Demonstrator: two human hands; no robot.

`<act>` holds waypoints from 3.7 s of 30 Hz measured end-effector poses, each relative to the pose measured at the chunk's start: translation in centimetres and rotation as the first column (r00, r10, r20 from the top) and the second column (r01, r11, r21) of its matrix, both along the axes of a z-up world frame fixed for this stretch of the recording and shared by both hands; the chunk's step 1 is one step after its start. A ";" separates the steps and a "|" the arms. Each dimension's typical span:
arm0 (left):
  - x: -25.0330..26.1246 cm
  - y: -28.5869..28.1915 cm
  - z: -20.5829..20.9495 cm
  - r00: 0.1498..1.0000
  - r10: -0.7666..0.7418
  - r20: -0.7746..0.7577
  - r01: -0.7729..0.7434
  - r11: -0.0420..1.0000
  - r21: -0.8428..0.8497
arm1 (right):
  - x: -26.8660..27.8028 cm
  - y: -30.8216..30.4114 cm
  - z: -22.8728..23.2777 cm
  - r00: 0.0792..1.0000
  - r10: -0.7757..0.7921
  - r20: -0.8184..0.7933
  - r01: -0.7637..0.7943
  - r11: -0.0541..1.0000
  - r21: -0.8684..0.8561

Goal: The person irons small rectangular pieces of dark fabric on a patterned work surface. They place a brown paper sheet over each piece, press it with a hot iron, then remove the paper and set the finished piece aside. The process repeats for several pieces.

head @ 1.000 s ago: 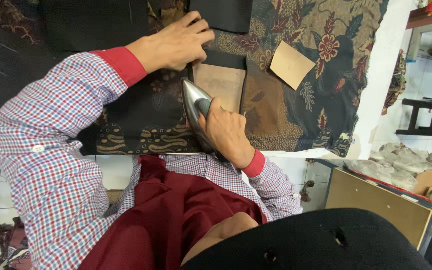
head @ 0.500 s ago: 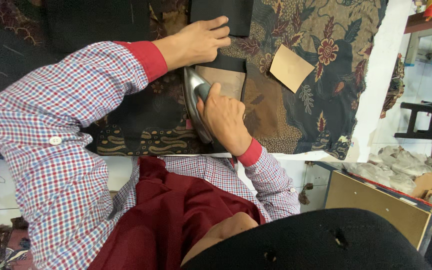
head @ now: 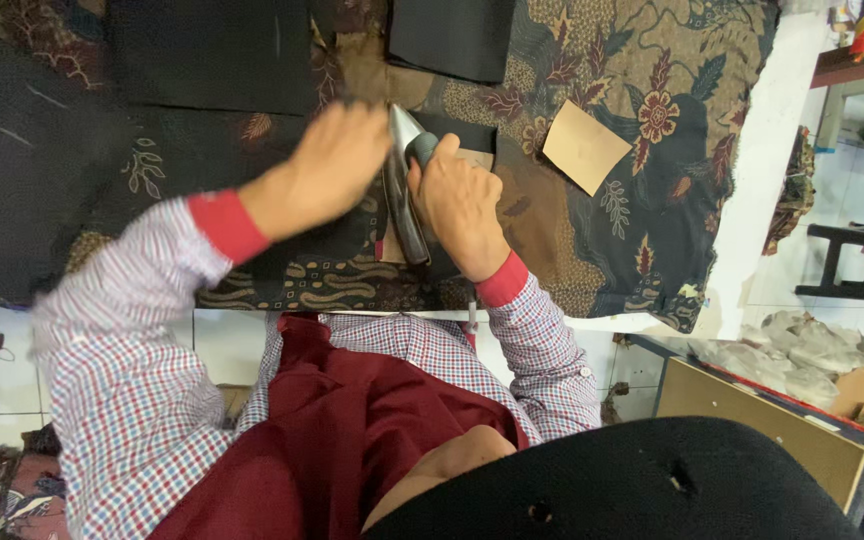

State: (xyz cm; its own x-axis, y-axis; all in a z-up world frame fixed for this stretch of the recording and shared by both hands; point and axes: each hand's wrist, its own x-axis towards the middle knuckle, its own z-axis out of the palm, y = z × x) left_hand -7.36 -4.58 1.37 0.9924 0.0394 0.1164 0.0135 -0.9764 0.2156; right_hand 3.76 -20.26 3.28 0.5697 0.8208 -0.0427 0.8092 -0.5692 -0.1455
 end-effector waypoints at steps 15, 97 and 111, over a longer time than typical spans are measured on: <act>-3.5 -8.7 -0.9 0.992 0.097 0.086 -0.091 0.993 -0.077 | 5.8 -9.4 6.0 0.968 -0.226 -0.111 0.211 0.969 -0.125; 7.0 -9.7 -5.0 0.960 -0.086 0.267 0.136 0.976 -0.172 | 10.4 -9.0 -2.0 0.992 0.098 -0.085 -0.055 0.913 0.405; 7.3 -9.8 -4.0 0.966 -0.181 0.185 0.212 0.964 -0.162 | 13.4 -5.2 -2.4 0.979 0.130 -0.156 -0.081 0.955 0.286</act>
State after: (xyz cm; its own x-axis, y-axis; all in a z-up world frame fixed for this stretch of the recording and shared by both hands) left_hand -0.02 -14.40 -2.60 0.9496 -0.1186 0.2903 -0.2257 -0.9012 0.3700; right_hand 17.18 -25.45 0.89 0.4835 0.8689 0.1055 0.8113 -0.3997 -0.4266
